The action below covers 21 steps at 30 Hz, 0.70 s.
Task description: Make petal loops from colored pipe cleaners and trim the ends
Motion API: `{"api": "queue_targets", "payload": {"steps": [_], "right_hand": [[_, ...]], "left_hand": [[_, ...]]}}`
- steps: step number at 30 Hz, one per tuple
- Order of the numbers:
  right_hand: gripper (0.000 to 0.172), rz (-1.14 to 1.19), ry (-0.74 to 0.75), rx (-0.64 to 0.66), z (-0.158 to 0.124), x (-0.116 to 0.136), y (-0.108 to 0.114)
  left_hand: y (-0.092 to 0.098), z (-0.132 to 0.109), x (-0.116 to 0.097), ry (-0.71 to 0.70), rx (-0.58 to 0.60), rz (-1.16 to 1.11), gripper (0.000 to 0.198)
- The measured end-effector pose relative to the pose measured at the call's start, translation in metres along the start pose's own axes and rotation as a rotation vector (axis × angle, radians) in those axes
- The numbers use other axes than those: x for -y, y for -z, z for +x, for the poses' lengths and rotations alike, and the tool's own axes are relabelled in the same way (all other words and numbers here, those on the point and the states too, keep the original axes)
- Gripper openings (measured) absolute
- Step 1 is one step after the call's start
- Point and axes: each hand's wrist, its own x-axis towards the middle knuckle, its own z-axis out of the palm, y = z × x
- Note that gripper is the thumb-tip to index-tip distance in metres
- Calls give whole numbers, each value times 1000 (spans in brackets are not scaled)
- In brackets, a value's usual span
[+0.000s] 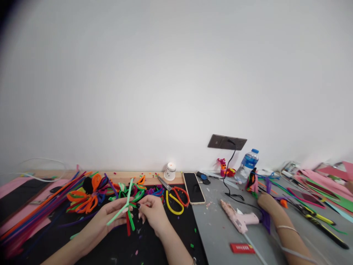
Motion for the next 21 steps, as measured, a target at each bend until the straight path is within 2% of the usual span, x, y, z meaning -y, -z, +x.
{"api": "queue_targets", "payload": {"steps": [3, 5, 12, 21], "right_hand": [[21, 12, -10, -12, 1, -2, 1], [21, 13, -12, -18, 2, -3, 2], [19, -20, -7, 22, -3, 1, -1], [18, -7, 15, 27, -6, 9, -5]], "left_hand": [[4, 1, -1, 50, 114, -158, 34], [7, 2, 0, 97, 137, -223, 31], [8, -1, 6, 136, -19, -171, 19], [-5, -5, -3, 163, -68, -28, 20]]}}
